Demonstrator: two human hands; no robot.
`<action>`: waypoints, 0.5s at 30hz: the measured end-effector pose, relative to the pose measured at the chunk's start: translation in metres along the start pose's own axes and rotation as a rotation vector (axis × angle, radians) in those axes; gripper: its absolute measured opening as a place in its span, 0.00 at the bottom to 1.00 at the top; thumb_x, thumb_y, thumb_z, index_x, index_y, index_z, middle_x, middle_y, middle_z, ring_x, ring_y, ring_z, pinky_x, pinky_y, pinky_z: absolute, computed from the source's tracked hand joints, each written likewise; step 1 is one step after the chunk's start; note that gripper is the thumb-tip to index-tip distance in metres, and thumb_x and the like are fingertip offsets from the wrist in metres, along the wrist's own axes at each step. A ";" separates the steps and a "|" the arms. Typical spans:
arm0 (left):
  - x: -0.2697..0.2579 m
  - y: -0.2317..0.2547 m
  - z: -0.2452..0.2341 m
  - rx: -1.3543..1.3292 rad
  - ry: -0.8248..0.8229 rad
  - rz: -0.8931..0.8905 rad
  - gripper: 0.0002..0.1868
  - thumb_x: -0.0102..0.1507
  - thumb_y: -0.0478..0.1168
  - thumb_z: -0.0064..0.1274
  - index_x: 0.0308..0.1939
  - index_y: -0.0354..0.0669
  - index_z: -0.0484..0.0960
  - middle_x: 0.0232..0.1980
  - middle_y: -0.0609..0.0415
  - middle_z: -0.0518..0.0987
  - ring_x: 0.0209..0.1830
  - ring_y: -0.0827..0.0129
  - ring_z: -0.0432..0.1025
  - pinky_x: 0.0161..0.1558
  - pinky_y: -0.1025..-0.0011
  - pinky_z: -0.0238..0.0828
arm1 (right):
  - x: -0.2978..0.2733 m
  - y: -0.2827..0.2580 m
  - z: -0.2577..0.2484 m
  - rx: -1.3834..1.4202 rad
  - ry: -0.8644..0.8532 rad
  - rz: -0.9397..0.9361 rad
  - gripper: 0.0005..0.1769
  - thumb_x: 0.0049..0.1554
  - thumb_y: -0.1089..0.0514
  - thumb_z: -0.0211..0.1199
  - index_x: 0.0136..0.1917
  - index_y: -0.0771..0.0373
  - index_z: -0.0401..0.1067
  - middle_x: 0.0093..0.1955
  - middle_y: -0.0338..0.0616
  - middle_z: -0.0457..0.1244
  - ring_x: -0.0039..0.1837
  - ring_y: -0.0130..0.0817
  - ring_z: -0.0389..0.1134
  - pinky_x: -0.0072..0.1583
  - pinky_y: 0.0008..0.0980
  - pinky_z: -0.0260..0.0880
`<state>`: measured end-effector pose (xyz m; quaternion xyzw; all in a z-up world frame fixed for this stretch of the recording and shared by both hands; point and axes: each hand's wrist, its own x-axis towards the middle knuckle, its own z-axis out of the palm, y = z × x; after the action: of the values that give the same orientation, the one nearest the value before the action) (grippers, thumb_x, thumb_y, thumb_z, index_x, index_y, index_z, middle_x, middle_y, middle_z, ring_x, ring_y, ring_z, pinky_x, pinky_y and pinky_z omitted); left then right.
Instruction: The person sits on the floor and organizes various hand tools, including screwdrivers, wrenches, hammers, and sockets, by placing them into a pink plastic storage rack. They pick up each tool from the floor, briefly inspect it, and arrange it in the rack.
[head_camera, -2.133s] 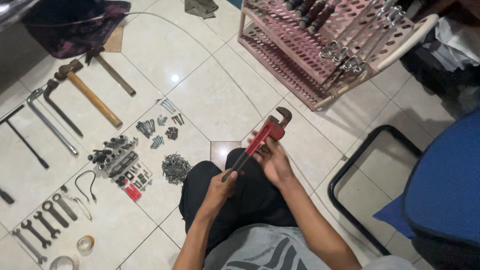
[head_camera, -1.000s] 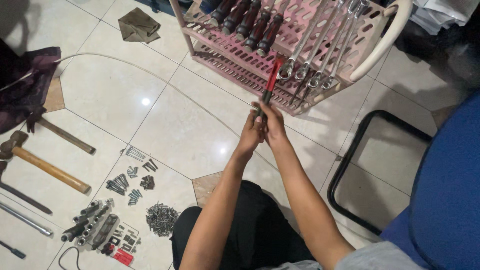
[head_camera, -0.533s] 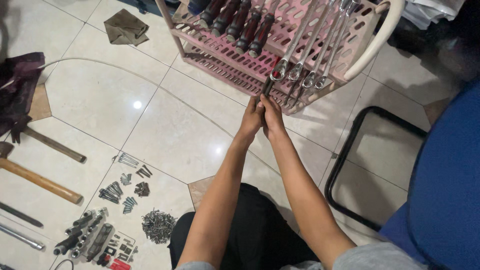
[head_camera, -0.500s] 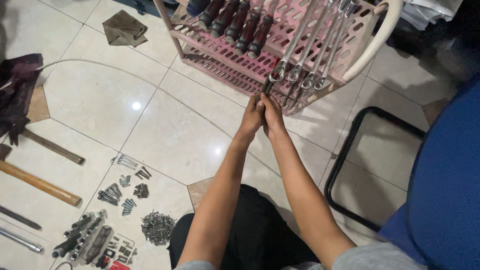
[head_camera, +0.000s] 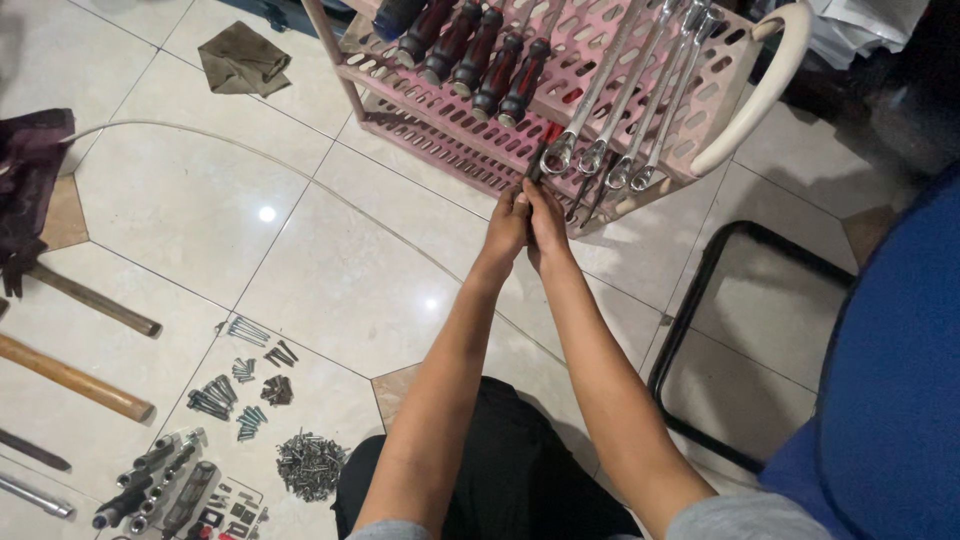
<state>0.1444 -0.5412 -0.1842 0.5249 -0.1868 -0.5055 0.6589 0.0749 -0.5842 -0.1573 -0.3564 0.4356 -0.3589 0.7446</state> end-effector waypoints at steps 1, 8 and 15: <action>0.001 0.000 0.000 0.002 0.018 -0.021 0.23 0.73 0.44 0.39 0.70 0.37 0.68 0.58 0.45 0.79 0.56 0.64 0.73 0.56 0.67 0.70 | 0.002 0.002 0.001 -0.007 -0.020 -0.021 0.15 0.63 0.48 0.63 0.56 0.60 0.73 0.47 0.35 0.64 0.49 0.27 0.64 0.50 0.29 0.66; 0.004 -0.002 -0.002 0.073 0.049 0.006 0.23 0.73 0.44 0.39 0.69 0.38 0.69 0.56 0.45 0.80 0.54 0.64 0.74 0.56 0.67 0.70 | 0.003 0.002 0.004 0.008 -0.011 -0.006 0.15 0.61 0.48 0.64 0.55 0.59 0.73 0.46 0.34 0.64 0.50 0.26 0.65 0.50 0.29 0.66; -0.013 0.007 -0.004 0.027 0.051 0.016 0.23 0.73 0.47 0.42 0.68 0.40 0.71 0.49 0.50 0.80 0.46 0.69 0.73 0.48 0.70 0.72 | -0.014 -0.007 0.018 -0.075 0.025 0.033 0.18 0.60 0.44 0.63 0.56 0.57 0.73 0.46 0.34 0.64 0.47 0.25 0.65 0.45 0.29 0.64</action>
<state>0.1457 -0.5282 -0.1761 0.5448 -0.1808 -0.4842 0.6604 0.0843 -0.5721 -0.1393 -0.3723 0.4639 -0.3344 0.7310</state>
